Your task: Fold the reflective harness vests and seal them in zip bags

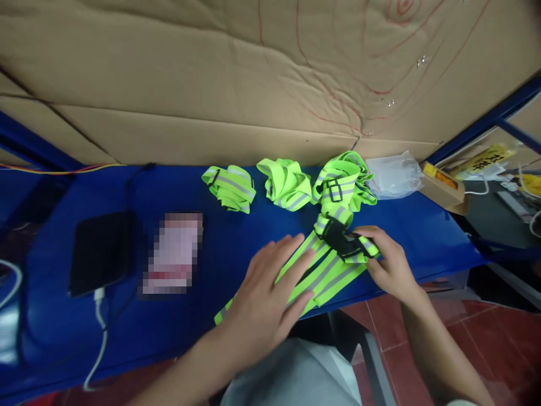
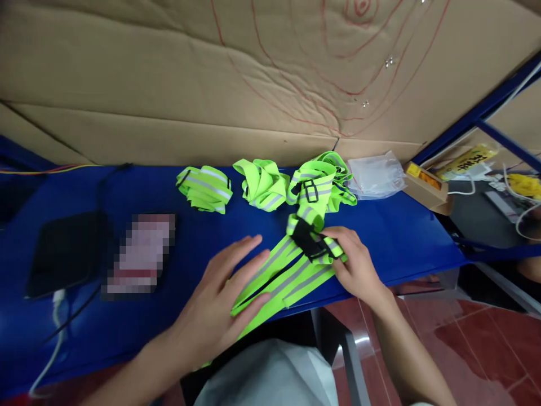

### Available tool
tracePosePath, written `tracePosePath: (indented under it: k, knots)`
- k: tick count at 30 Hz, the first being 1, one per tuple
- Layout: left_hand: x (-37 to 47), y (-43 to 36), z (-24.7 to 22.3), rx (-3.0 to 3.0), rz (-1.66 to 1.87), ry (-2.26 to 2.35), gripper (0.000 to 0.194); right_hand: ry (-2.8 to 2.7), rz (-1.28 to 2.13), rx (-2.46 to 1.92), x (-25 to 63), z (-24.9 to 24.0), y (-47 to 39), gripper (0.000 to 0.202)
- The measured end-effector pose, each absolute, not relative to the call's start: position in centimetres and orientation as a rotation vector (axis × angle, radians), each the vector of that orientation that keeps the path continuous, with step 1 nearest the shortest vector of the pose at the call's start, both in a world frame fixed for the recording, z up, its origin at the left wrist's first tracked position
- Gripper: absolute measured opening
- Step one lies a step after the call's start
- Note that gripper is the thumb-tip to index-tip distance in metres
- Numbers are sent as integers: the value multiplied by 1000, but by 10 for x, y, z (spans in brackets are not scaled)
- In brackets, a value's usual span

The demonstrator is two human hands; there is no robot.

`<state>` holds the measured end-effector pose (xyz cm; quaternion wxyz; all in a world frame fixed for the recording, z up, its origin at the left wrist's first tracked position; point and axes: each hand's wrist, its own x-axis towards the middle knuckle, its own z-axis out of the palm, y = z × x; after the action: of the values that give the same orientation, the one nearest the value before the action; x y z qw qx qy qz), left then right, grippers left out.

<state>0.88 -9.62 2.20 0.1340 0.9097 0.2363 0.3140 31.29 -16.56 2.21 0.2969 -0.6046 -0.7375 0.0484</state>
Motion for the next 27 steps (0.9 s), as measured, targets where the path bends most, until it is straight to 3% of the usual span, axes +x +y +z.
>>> tracePosePath:
  k: [5, 11, 17, 21, 27]
  knots:
    - [29, -51, 41, 2775, 936, 604, 46, -1962, 605, -1250, 292, 47, -116, 56]
    - [22, -43, 36, 2584, 918, 721, 39, -1941, 880, -1095, 280, 38, -76, 45]
    - [30, -37, 14, 2439, 975, 806, 29, -1992, 818, -1161, 272, 18, -74, 50]
    - [38, -30, 7, 2446, 987, 833, 20, -2092, 575, -1151, 268, 6, -77, 97]
    - [30, -28, -2, 2648, 935, 780, 20, -2238, 322, -1202, 265, -1, -75, 82]
